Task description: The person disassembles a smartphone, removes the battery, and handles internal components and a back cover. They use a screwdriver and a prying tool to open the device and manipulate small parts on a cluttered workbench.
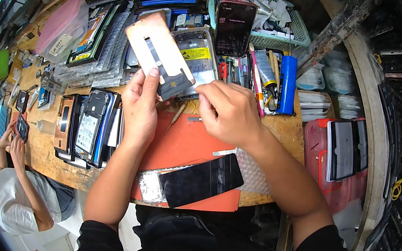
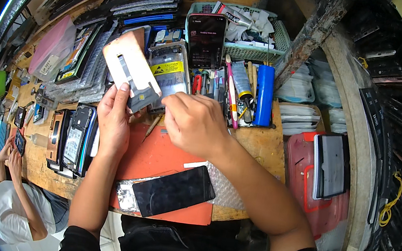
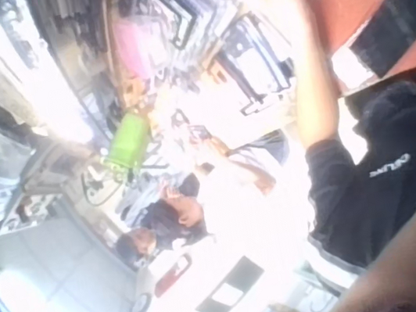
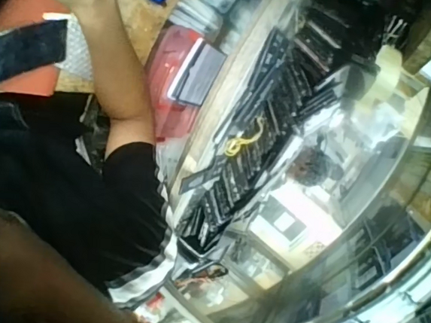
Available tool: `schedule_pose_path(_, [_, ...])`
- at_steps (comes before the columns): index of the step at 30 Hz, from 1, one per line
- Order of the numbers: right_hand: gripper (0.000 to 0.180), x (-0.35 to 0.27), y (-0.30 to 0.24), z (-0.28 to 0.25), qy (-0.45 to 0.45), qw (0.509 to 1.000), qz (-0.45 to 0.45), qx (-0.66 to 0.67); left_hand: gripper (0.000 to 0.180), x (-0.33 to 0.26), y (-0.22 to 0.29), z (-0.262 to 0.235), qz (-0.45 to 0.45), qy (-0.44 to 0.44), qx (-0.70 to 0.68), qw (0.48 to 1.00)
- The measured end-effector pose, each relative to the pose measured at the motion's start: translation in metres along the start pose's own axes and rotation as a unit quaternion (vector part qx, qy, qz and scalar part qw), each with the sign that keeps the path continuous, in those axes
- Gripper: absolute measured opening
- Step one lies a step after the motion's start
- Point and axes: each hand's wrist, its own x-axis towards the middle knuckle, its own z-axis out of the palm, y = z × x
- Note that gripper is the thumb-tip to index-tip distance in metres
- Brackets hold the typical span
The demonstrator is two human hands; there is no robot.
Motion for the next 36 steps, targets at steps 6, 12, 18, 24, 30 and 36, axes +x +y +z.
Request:
schedule_pose_path(6, [0.013,0.002,-0.014,0.002,0.011,0.998,-0.053,0.044,0.033,0.005,0.000,-0.002,0.013,0.032,0.002,0.999])
schedule_pose_path(12, [0.013,0.001,-0.009,0.001,-0.004,0.999,-0.040,0.033,0.033,0.001,0.001,0.001,-0.004,0.010,0.009,1.000])
schedule_pose_path(18, [0.012,0.002,-0.009,0.000,-0.001,0.999,-0.038,0.038,0.032,0.001,0.000,0.004,0.011,0.007,0.019,1.000])
schedule_pose_path(24, [0.013,0.001,-0.009,0.000,-0.003,0.998,-0.041,0.042,0.031,-0.002,0.002,0.005,0.010,0.016,0.029,0.999])
schedule_pose_path(30, [0.015,0.002,-0.006,0.004,0.019,0.997,-0.052,0.056,0.031,0.000,0.001,0.005,0.013,0.022,0.031,0.999])
schedule_pose_path(36, [0.013,0.002,-0.008,0.000,0.004,0.998,-0.044,0.039,0.027,-0.001,-0.002,0.006,0.004,0.034,0.022,0.999])
